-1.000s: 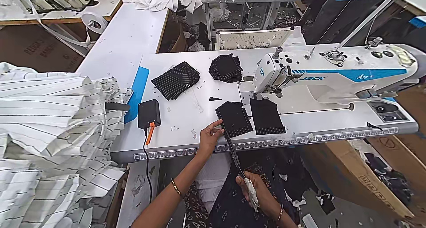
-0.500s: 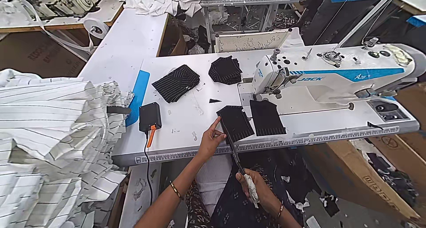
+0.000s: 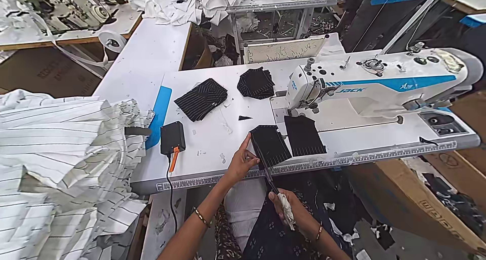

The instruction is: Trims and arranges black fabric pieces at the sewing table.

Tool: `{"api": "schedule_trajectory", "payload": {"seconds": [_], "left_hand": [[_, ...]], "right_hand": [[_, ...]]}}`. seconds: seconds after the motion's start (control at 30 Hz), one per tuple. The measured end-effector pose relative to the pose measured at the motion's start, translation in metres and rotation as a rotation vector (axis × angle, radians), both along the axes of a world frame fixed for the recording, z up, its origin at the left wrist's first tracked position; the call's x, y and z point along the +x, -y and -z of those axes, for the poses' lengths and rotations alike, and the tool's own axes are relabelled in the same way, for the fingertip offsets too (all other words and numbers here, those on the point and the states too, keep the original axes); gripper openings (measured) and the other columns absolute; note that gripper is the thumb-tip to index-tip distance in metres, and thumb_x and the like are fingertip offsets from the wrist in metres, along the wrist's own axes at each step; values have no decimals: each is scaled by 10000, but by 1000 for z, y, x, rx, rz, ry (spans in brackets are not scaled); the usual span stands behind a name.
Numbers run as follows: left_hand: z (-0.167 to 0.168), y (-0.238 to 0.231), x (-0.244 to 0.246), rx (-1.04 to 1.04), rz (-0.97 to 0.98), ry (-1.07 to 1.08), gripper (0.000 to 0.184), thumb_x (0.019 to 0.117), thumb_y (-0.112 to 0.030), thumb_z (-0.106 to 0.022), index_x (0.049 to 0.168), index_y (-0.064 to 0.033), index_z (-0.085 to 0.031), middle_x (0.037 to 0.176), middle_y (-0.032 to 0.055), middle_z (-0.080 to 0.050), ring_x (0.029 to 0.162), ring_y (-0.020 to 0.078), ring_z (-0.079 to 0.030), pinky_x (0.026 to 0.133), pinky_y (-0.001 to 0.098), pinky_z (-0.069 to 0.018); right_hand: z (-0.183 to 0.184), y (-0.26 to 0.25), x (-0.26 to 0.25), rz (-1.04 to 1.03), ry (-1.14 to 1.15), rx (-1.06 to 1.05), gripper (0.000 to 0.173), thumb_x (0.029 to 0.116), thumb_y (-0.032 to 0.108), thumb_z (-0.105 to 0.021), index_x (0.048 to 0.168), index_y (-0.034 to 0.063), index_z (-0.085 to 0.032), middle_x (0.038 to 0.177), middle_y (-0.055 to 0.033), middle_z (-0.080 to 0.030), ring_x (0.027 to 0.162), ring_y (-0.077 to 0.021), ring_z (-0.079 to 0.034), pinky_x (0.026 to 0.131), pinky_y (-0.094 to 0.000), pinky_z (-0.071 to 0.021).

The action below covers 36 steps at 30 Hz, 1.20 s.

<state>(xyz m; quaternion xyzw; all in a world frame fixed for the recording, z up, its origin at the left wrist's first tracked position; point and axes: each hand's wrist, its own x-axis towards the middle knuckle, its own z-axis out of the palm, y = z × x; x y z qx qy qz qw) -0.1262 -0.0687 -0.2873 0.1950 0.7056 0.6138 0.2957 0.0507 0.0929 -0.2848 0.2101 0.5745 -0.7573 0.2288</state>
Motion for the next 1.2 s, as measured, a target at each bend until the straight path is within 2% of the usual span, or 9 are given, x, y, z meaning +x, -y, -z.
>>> {"api": "schedule_trajectory", "payload": {"seconds": [0.17,0.23,0.33,0.4,0.47,0.57,0.77,0.87,1.2], "left_hand": [[1,1,0,2,15,3,995,893,4,-704,1617,-3,-21,1108,103,-680,633,24,-624,636,193,-540],[1,2,-1,22,37,7,1001,901,11,-697,1622,-15,-4,1510,159,-459,676,-12,-620,652,172,-536],[2,1,-2,45,54,3,1011,890,22,-705,1623,-15,-10,1680,169,-177,691,-39,-618,662,163,-540],[3,0,-1,38,69,11,1019,890,21,-703,1622,-17,5,1645,171,-264,685,-33,-622,661,164,-545],[5,1,0,26,65,19,1016,894,9,-701,1618,-11,11,1403,155,-544,651,1,-620,636,179,-542],[6,1,0,30,66,29,1006,897,-2,-694,1614,-2,12,1168,114,-666,637,25,-631,645,196,-556],[3,-1,2,35,84,34,999,894,30,-688,1625,-29,-10,1517,158,-443,645,-17,-605,624,166,-533],[0,-2,5,23,122,36,989,901,45,-676,1633,-53,-18,1674,143,-203,666,-48,-598,646,161,-537],[1,-2,9,31,109,-5,906,911,41,-664,1635,-69,-130,1703,104,-152,628,-64,-558,611,166,-515]], "right_hand": [[-2,-1,-8,5,0,-7,279,1016,333,-636,848,132,-540,567,75,-503,454,-12,-486,446,-169,-416],[-1,-2,-8,10,-18,8,279,1010,332,-646,843,132,-549,567,74,-513,451,-13,-494,442,-170,-421],[1,-3,-10,21,-35,-4,291,1022,341,-621,831,131,-554,567,71,-517,449,-13,-492,440,-169,-417],[1,-4,-14,10,-29,-10,308,1036,361,-590,836,131,-543,573,70,-515,452,-15,-491,441,-168,-419],[1,-5,-19,9,-28,-12,305,1040,354,-589,839,130,-538,578,69,-505,454,-18,-485,443,-170,-417],[1,-3,-21,32,-38,-20,278,1031,326,-612,851,125,-546,574,67,-501,449,-21,-479,439,-172,-414],[0,-2,-27,67,-48,-25,319,1050,343,-569,824,119,-545,571,60,-514,443,-22,-485,433,-170,-417],[-2,-3,-36,73,-36,-7,341,1066,341,-539,807,119,-539,572,61,-514,444,-21,-484,434,-170,-416],[1,-7,-33,103,-85,39,279,1033,274,-609,810,118,-550,564,66,-521,439,-19,-492,433,-172,-424]]}}
